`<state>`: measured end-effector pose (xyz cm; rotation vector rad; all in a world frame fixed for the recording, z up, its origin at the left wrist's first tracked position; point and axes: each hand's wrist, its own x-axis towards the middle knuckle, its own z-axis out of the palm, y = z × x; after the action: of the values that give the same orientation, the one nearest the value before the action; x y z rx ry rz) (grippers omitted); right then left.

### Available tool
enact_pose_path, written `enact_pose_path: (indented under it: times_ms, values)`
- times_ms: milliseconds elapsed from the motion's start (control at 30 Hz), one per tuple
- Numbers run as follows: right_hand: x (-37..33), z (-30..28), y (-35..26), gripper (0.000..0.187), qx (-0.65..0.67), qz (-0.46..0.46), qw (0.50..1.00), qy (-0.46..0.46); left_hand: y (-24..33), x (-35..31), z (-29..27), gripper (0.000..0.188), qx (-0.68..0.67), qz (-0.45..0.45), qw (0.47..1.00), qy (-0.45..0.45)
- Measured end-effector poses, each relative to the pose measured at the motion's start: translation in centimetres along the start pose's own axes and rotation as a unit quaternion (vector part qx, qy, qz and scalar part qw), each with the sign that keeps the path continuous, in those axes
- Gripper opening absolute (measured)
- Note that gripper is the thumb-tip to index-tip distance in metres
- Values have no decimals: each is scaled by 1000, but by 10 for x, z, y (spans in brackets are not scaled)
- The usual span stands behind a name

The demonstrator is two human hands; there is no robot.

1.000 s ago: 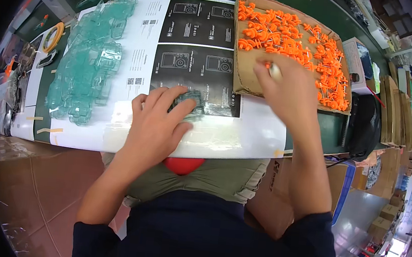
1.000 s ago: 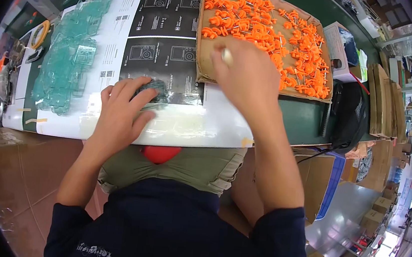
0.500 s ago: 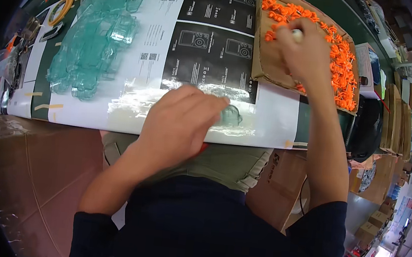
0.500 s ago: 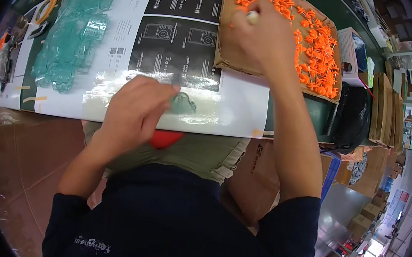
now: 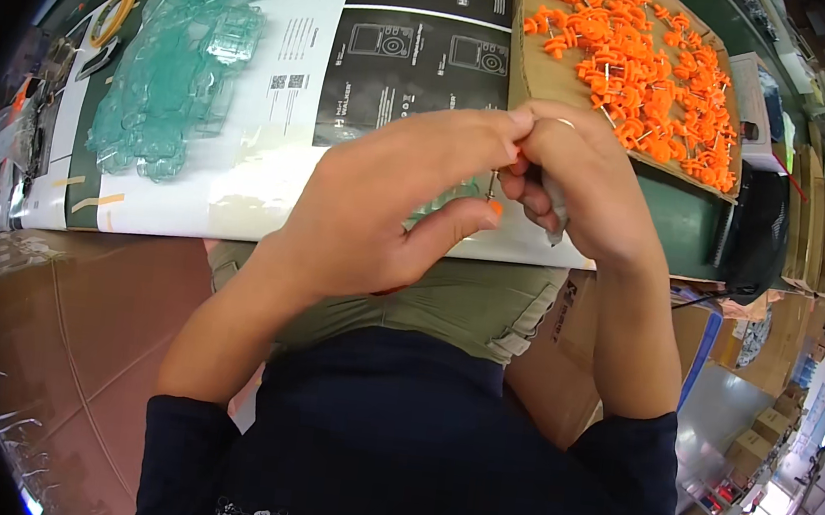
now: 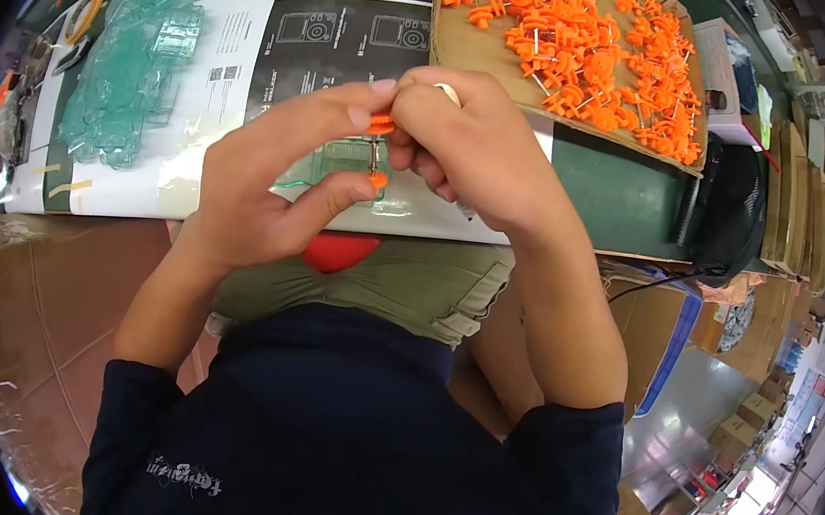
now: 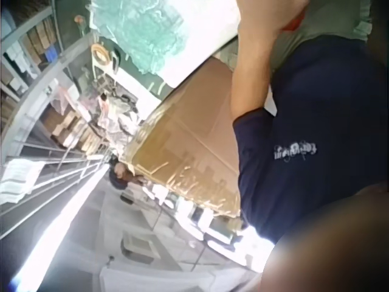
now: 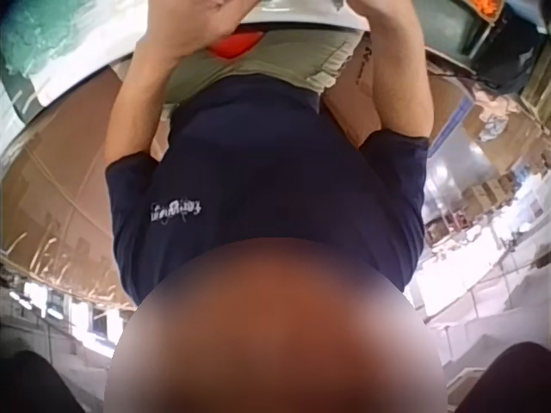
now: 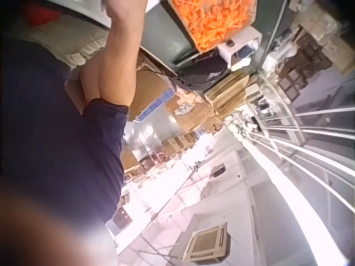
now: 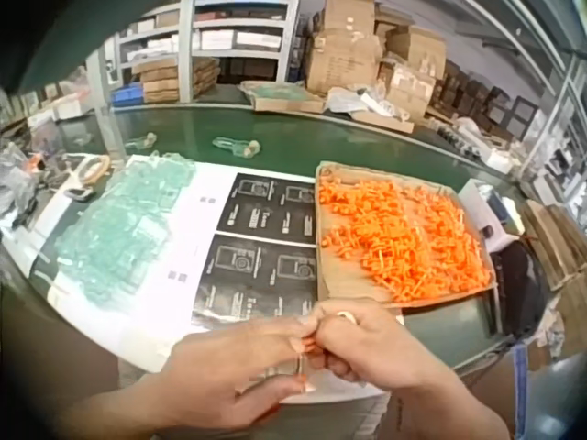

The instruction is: The person assembles small orange gears into a clear plastic component housing using a white pin tool.

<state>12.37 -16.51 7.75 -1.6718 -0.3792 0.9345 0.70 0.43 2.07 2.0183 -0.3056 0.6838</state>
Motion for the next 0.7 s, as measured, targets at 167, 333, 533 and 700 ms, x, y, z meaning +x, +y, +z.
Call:
enact_pose_path:
  times_ms: [167,333,533,700]
  values:
    - [5,16,25,22,78,22,997,-4,8,-21,4,60,17,-47,997,-50]
    - [7,25,37,21,151,16,988,6,11,-27,12,67,-51,-138,987,-58]
    - [-3,15,39,27,275,-129,952,45,8,-27,20,63,-175,-147,973,23]
    - [-9,9,31,35,390,-363,846,-31,10,-29,24,61,-263,-144,952,52]
